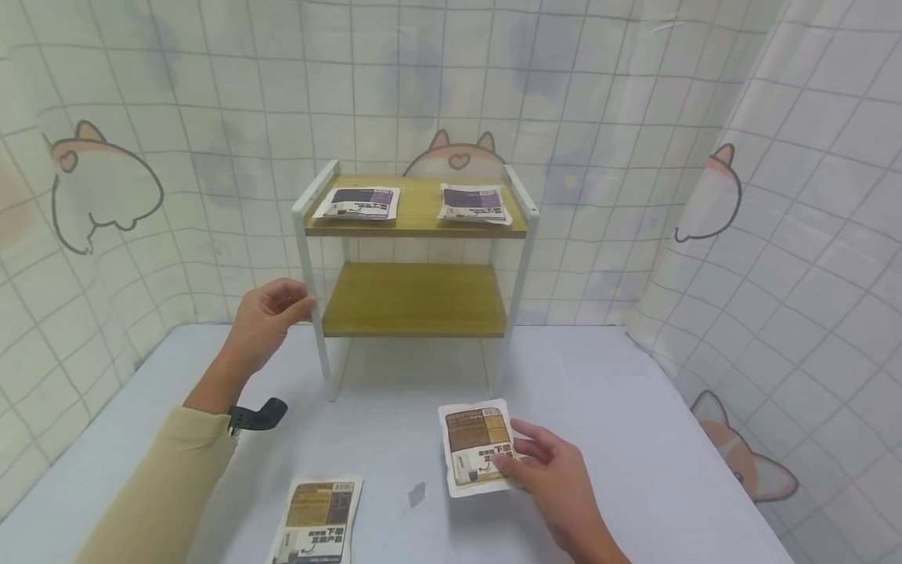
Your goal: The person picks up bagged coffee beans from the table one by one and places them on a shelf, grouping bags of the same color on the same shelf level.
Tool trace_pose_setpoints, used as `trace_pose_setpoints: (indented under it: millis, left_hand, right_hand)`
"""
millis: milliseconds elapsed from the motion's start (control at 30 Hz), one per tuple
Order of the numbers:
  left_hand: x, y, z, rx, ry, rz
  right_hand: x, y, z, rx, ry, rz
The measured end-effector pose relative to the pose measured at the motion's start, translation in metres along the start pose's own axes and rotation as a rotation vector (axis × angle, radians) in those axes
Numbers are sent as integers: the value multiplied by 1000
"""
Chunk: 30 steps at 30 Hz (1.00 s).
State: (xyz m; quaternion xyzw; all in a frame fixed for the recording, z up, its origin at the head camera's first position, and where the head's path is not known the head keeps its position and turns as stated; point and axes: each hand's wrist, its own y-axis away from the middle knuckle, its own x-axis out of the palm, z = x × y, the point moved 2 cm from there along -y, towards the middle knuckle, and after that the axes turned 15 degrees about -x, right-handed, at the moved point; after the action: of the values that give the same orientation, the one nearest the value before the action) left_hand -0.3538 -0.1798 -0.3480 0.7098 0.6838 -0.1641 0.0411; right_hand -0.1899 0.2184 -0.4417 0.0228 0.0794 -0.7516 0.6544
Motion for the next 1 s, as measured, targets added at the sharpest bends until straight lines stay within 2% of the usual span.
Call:
trace_pose_setpoints:
  millis: [133,567,1000]
  left_hand:
    - [0,1,-1,-6,-5,-2]
    - [-1,1,-2,-15,-17,-6]
    - [0,3,-3,-30,-34,-10]
  right_hand:
    - [3,-3,4,-13,-47,-2]
    - [8,-10,23,-67,-67,-4]
    - [10,-24,35,-96,-30,-81]
